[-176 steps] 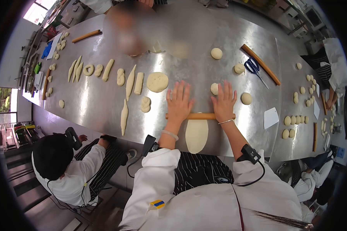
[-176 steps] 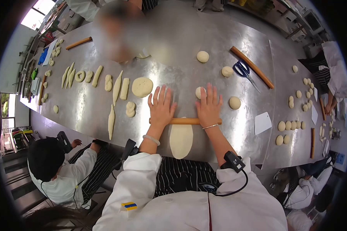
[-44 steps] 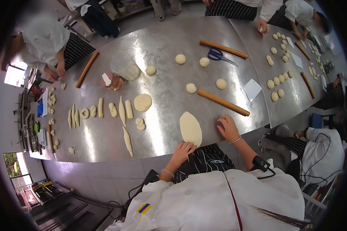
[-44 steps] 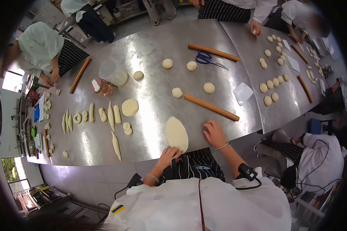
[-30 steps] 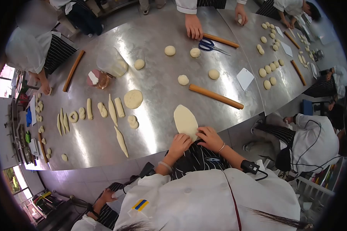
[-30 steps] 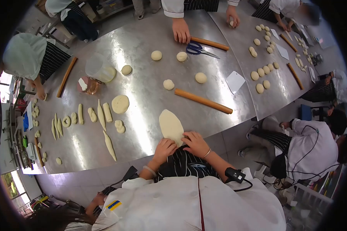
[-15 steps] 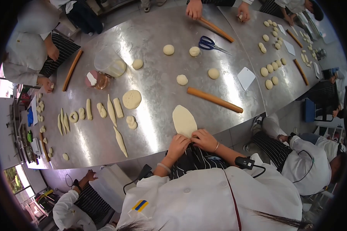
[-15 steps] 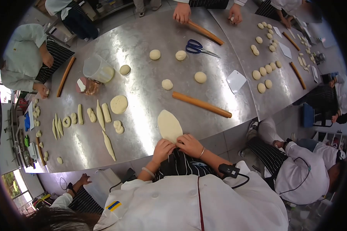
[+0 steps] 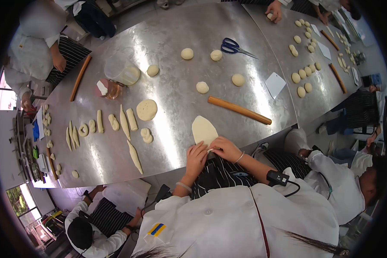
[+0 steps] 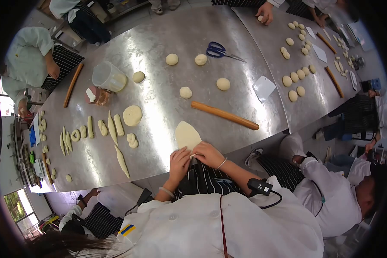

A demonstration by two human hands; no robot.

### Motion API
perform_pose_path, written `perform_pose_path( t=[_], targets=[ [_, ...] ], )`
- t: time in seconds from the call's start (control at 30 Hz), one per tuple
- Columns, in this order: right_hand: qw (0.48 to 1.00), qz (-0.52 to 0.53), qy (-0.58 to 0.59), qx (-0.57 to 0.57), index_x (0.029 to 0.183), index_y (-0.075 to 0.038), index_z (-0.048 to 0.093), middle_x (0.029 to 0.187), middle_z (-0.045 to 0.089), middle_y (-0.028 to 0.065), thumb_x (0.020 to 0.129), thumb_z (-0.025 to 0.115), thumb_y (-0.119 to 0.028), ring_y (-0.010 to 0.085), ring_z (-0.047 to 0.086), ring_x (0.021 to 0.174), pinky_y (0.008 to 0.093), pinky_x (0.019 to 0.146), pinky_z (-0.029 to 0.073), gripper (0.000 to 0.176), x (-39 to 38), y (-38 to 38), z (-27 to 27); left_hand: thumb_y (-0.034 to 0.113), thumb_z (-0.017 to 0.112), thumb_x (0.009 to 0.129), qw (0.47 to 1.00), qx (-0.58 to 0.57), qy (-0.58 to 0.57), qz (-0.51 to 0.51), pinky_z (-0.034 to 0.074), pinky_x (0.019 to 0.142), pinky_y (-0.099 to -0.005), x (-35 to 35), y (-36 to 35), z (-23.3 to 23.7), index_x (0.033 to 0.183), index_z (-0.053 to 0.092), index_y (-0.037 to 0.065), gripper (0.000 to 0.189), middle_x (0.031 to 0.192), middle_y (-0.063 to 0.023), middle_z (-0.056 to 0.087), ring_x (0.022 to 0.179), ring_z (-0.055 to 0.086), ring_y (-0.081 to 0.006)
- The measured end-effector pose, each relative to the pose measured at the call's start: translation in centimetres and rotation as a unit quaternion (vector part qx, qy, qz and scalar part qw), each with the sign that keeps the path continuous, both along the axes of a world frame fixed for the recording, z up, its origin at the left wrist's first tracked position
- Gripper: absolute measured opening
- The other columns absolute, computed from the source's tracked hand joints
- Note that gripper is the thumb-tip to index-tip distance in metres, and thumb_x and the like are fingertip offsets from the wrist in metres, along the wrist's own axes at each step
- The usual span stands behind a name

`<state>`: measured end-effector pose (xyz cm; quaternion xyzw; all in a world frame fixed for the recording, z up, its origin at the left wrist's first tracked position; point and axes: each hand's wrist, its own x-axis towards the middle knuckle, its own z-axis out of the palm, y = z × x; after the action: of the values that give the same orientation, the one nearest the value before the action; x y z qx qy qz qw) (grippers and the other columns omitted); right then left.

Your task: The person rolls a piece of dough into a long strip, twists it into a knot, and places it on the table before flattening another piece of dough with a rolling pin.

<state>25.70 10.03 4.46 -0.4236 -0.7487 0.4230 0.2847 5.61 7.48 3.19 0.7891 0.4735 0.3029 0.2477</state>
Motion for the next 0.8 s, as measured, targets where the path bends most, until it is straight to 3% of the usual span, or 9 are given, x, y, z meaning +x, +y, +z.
perform_pose_path(
  t=[0.17,0.23,0.27,0.4,0.47,0.57,0.63,0.73,0.8],
  targets=[
    [0.999,0.001,0.004,-0.043,0.101,-0.006,0.064,0.103,0.063,0.0089,0.075,0.074,-0.012,0.0303,0.056,0.102,0.0394,0.092,0.045,0.028,-0.3,1.2,0.9,0.006,0.069,0.08,0.995,-0.048,-0.071,0.056,0.045,0.09,-0.0427,-0.1,0.6,0.9,0.096,0.07,0.006,0.015,0.093,-0.0098,0.07,0.098,0.065,-0.0257],
    [1.0,0.02,-0.004,-0.013,0.104,-0.005,0.064,0.106,0.063,0.0086,0.074,0.075,-0.014,0.0301,0.056,0.105,0.0393,0.094,0.044,0.033,-0.1,1.1,1.3,0.007,0.067,0.082,0.973,-0.201,-0.074,0.088,0.049,0.083,-0.0397,-0.1,0.7,1.8,0.096,0.071,0.005,0.015,0.091,-0.0125,0.071,0.09,0.066,-0.0281],
    [0.999,0.038,-0.013,0.015,0.107,-0.005,0.063,0.11,0.063,0.0083,0.072,0.077,-0.015,0.0299,0.055,0.107,0.0392,0.096,0.043,0.039,-0.1,1.0,1.4,0.007,0.067,0.082,0.973,-0.2,-0.074,0.09,0.049,0.083,-0.0397,0.0,0.9,2.3,0.096,0.071,0.005,0.015,0.091,-0.0125,0.071,0.09,0.066,-0.0281],
    [0.998,0.029,-0.046,0.016,0.106,-0.006,0.065,0.115,0.062,0.007,0.073,0.077,-0.014,0.0306,0.052,0.112,0.0395,0.097,0.042,0.037,-0.6,0.3,1.0,0.009,0.066,0.083,0.944,-0.281,-0.115,0.128,0.051,0.08,-0.0383,0.3,1.5,3.2,0.099,0.071,0.004,0.018,0.087,-0.0136,0.07,0.084,0.066,-0.0291],
    [0.998,0.0,-0.059,0.014,0.1,-0.005,0.067,0.108,0.065,0.0077,0.075,0.075,-0.016,0.0289,0.058,0.104,0.04,0.092,0.045,0.029,-0.8,0.3,-0.1,0.01,0.067,0.084,0.935,-0.297,-0.133,0.139,0.051,0.081,-0.0385,0.3,1.9,3.1,0.1,0.071,0.004,0.018,0.085,-0.0134,0.07,0.084,0.067,-0.029],
    [0.999,-0.022,-0.014,-0.032,0.093,-0.004,0.068,0.09,0.067,0.0109,0.08,0.071,-0.018,0.0288,0.063,0.086,0.0402,0.079,0.049,0.02,-1.1,1.3,-1.0,0.012,0.069,0.082,0.905,-0.349,-0.211,0.123,0.05,0.088,-0.0382,-0.3,2.6,3.5,0.107,0.068,0.003,0.027,0.1,-0.0157,0.069,0.098,0.065,-0.0313],
    [0.998,-0.032,-0.001,-0.048,0.092,-0.003,0.067,0.082,0.066,0.0128,0.082,0.07,-0.019,0.0295,0.062,0.076,0.0394,0.073,0.048,0.019,-1.0,1.9,-1.0,0.013,0.073,0.078,0.98,-0.154,-0.115,0.049,0.044,0.1,-0.0408,-1.1,3.1,3.9,0.117,0.062,0.003,0.042,0.122,-0.0169,0.062,0.118,0.056,-0.0326],
    [0.993,-0.041,0.002,-0.114,0.092,-0.003,0.067,0.075,0.064,0.0158,0.086,0.067,-0.021,0.0294,0.06,0.064,0.037,0.064,0.047,0.019,-0.5,2.8,-0.4,0.009,0.074,0.075,0.994,-0.093,0.026,-0.058,0.032,0.111,-0.0463,-1.9,2.6,2.0,0.113,0.061,0.002,0.041,0.14,-0.015,0.049,0.135,0.041,-0.0323],
    [0.986,-0.041,-0.008,-0.162,0.093,-0.003,0.066,0.074,0.063,0.0169,0.088,0.066,-0.021,0.0286,0.058,0.062,0.0355,0.061,0.046,0.019,-0.3,3.3,-0.3,0.009,0.074,0.075,0.995,-0.072,0.033,-0.057,0.032,0.111,-0.0475,-1.9,2.4,0.6,0.11,0.063,0.002,0.037,0.137,-0.0145,0.052,0.135,0.041,-0.0327]
  ],
)
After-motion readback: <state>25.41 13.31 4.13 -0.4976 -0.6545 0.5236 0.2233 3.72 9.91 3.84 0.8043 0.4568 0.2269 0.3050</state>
